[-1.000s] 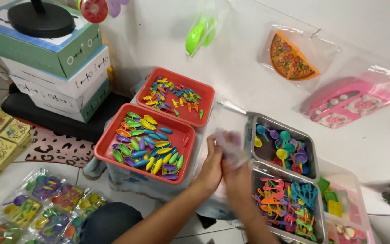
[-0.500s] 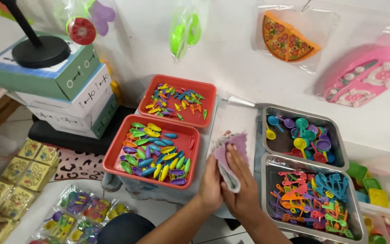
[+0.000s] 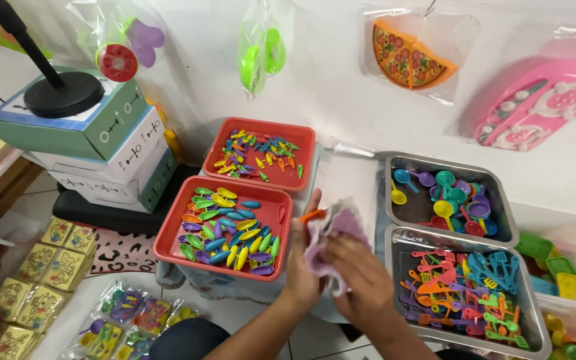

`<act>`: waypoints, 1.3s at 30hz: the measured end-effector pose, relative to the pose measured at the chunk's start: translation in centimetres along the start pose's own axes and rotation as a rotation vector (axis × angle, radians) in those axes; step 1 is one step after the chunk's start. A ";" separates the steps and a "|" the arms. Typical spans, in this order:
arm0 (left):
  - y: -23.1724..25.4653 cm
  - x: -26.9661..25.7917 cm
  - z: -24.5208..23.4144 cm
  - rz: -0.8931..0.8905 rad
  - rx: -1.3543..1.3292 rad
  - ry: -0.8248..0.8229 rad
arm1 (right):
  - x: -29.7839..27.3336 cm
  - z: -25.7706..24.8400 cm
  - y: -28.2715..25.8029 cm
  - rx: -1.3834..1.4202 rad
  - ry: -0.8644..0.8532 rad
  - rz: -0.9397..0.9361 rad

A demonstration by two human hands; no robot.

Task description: The person is cleaning small plastic toys by wiping them with a purple cloth and then sorting them into different trays on the floor.

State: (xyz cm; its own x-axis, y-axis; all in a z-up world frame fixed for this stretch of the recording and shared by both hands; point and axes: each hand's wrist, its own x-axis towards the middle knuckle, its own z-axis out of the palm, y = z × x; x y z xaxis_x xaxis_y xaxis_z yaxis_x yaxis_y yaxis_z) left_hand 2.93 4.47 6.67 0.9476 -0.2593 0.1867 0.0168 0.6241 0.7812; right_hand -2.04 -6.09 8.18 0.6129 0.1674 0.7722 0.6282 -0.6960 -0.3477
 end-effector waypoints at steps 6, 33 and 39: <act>-0.4 -0.2 -0.9 0.060 -0.102 -0.138 | 0.1 0.1 -1.5 0.059 -0.007 0.098; 0.4 0.5 -2.1 -0.110 -0.528 -0.145 | -0.5 -0.2 1.3 0.101 -0.081 0.040; -1.2 0.7 -3.0 -0.156 -0.737 -0.089 | -1.2 0.4 -0.3 0.160 -0.106 0.025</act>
State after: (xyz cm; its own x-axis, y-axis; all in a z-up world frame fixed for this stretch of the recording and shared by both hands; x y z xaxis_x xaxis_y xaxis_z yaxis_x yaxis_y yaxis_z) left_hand 4.50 5.78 4.03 0.8880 -0.4236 0.1788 0.3868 0.8985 0.2075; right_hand -2.77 -5.78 7.10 0.6707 0.2299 0.7052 0.6753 -0.5826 -0.4523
